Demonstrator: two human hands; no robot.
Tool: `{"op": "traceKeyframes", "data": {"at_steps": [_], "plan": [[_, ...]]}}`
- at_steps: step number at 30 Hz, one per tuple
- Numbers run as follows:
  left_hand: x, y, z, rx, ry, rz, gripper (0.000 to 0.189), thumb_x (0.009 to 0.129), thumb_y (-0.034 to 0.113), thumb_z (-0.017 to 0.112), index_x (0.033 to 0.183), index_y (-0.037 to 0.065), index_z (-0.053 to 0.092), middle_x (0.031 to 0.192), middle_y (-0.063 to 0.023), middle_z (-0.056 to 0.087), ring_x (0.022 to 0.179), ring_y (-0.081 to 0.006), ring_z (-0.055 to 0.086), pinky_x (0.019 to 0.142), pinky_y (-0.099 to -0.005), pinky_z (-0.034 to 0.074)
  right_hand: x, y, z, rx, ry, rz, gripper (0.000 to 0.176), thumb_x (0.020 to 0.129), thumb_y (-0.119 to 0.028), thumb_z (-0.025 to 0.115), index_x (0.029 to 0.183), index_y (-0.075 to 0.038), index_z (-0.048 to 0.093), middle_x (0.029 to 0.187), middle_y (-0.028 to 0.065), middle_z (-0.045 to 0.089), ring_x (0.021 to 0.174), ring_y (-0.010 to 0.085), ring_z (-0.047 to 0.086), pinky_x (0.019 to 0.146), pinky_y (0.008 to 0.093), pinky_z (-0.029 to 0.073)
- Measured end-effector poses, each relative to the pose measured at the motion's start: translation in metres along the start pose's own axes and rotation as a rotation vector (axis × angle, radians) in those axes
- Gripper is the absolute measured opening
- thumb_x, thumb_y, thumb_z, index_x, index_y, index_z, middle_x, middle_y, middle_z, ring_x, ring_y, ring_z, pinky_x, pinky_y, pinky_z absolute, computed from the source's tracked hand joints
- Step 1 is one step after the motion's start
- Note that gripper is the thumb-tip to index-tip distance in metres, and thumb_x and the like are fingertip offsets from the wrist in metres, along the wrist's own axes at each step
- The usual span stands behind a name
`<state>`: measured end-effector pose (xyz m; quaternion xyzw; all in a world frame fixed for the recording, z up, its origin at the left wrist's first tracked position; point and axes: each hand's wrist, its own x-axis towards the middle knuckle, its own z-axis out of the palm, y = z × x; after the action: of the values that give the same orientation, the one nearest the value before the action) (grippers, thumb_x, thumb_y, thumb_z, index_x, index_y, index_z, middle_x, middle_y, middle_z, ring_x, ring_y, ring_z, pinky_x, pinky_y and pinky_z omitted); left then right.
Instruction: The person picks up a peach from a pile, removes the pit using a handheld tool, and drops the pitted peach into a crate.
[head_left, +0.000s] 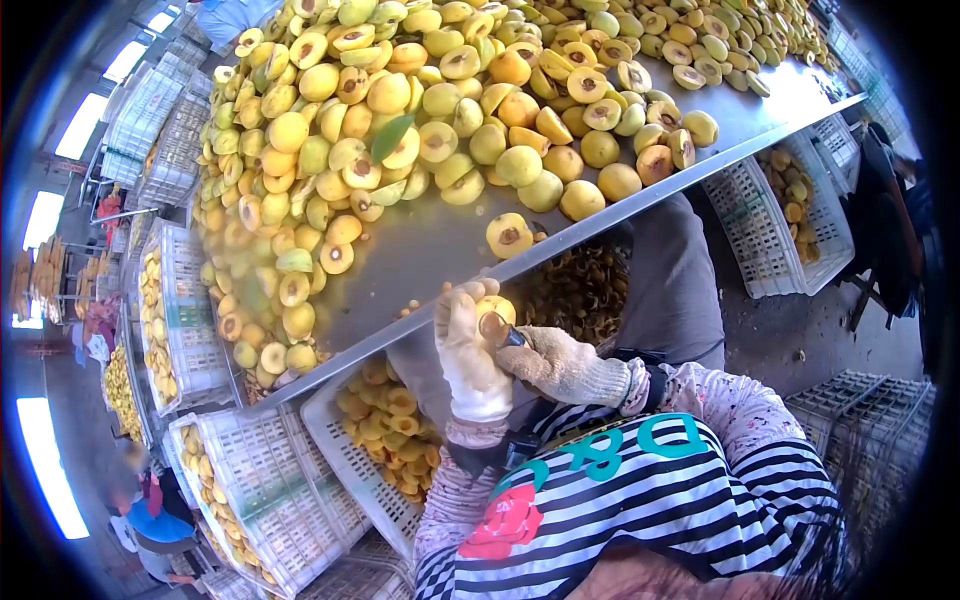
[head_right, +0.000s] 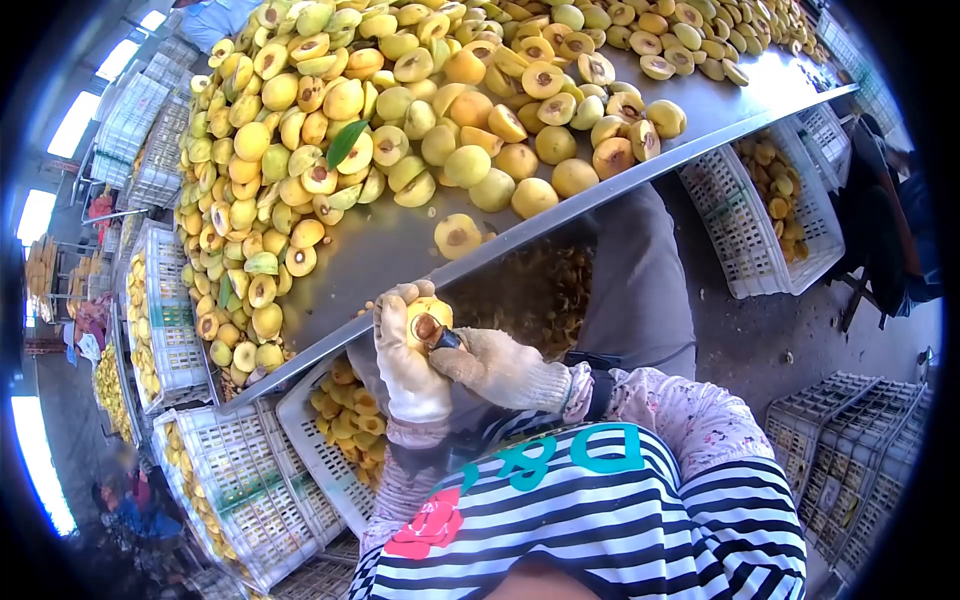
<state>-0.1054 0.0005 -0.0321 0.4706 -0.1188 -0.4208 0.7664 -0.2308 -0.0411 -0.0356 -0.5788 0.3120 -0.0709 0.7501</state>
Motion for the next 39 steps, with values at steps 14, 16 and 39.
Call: {"op": "traceKeyframes", "data": {"at_steps": [14,16,39], "plan": [[-0.001,0.007,0.019,-0.107,-0.072,-0.056,0.017,0.099,0.014,0.06,0.114,0.006,0.062,0.103,-0.0098,0.068,0.087,-0.0182,0.067,0.087,-0.0346,0.06,0.0,0.011,-0.014,-0.05,-0.035,-0.083,0.045,0.098,-0.045,0.06,0.112,-0.002,0.065,0.096,0.0159,0.071,0.091,0.0275,0.068,0.083,0.0374,0.052],[0.002,0.01,0.022,-0.113,-0.108,-0.143,0.019,0.099,0.012,0.059,0.116,0.004,0.061,0.104,-0.011,0.069,0.092,-0.0201,0.068,0.094,-0.0396,0.058,0.0,0.011,-0.019,-0.051,-0.053,-0.06,0.046,0.098,-0.045,0.06,0.112,-0.002,0.065,0.094,0.0147,0.07,0.09,0.0258,0.067,0.082,0.0369,0.051],[0.03,0.037,-0.014,-0.035,-0.586,-0.502,0.038,0.098,0.014,0.05,0.127,-0.006,0.061,0.084,-0.0131,0.071,0.077,-0.0214,0.068,0.077,-0.0321,0.056,-0.004,0.007,-0.007,0.879,-0.742,0.354,0.053,0.098,-0.064,0.05,0.081,-0.014,0.051,0.055,-0.0066,0.037,0.043,0.0049,0.032,0.038,0.0213,0.029]]}}
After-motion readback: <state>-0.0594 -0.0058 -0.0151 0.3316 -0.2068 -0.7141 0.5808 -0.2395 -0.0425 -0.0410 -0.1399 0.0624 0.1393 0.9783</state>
